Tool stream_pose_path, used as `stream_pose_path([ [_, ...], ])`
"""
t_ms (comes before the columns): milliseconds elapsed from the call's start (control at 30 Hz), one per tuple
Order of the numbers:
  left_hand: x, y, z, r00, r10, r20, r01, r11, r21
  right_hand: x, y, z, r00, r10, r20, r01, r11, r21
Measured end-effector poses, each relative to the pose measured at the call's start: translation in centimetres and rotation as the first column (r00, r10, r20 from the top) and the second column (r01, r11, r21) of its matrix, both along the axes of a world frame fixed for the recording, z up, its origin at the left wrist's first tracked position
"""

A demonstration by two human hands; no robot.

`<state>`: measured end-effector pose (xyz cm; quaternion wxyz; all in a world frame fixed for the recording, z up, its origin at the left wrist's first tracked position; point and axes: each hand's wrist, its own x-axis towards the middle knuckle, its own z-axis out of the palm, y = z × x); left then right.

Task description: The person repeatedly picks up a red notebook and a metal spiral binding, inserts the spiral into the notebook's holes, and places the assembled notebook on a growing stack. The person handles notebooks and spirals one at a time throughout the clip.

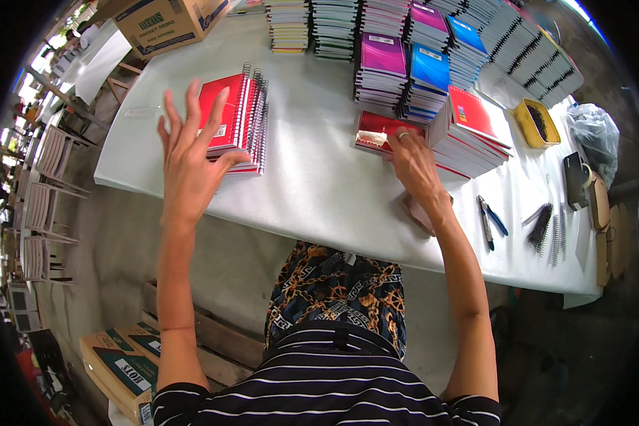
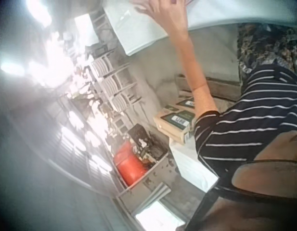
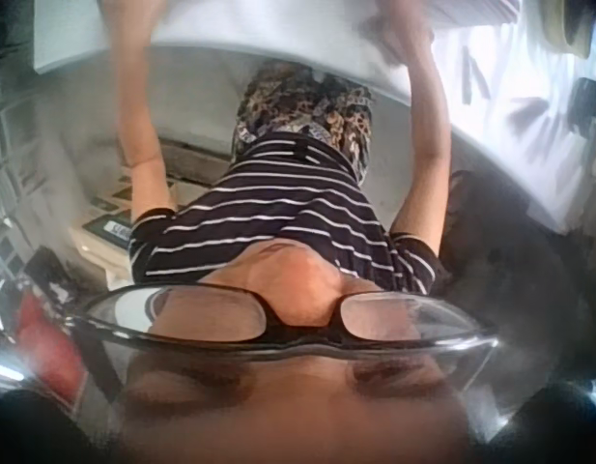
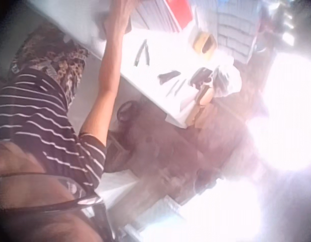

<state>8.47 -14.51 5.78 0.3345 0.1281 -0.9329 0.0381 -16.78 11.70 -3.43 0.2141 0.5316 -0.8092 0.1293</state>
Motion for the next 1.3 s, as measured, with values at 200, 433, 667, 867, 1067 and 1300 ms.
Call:
stream_pose_path([
  [200,1.8,6.0,-1.0,0.966,-0.188,-0.178,0.205,0.975,0.083,0.9,-0.3,-0.1,0.991,0.126,-0.04,-0.122,0.987,0.102],
  [433,-4.9,16.5,-6.3,0.92,-0.337,-0.198,0.391,0.802,0.452,5.6,-0.9,6.2,0.896,-0.056,0.441,0.259,0.871,-0.417],
  [667,-5.7,16.2,-5.8,0.803,-0.434,-0.409,0.575,0.382,0.723,9.6,3.2,6.8,0.604,0.276,0.748,0.399,0.707,-0.584],
  [867,-4.9,11.2,-7.2,0.597,-0.624,-0.504,0.407,-0.305,0.861,11.2,6.3,2.6,0.202,0.515,0.833,0.273,0.787,-0.553],
  [1067,-4.4,10.8,-9.3,0.697,-0.605,-0.386,0.485,0.001,0.874,13.8,5.3,-1.3,0.362,0.433,0.826,0.296,0.787,-0.542],
  [1300,-5.7,17.0,-5.4,0.826,-0.512,0.236,0.467,0.856,0.223,14.0,5.3,-1.9,0.301,0.459,0.836,0.304,0.785,-0.54],
])
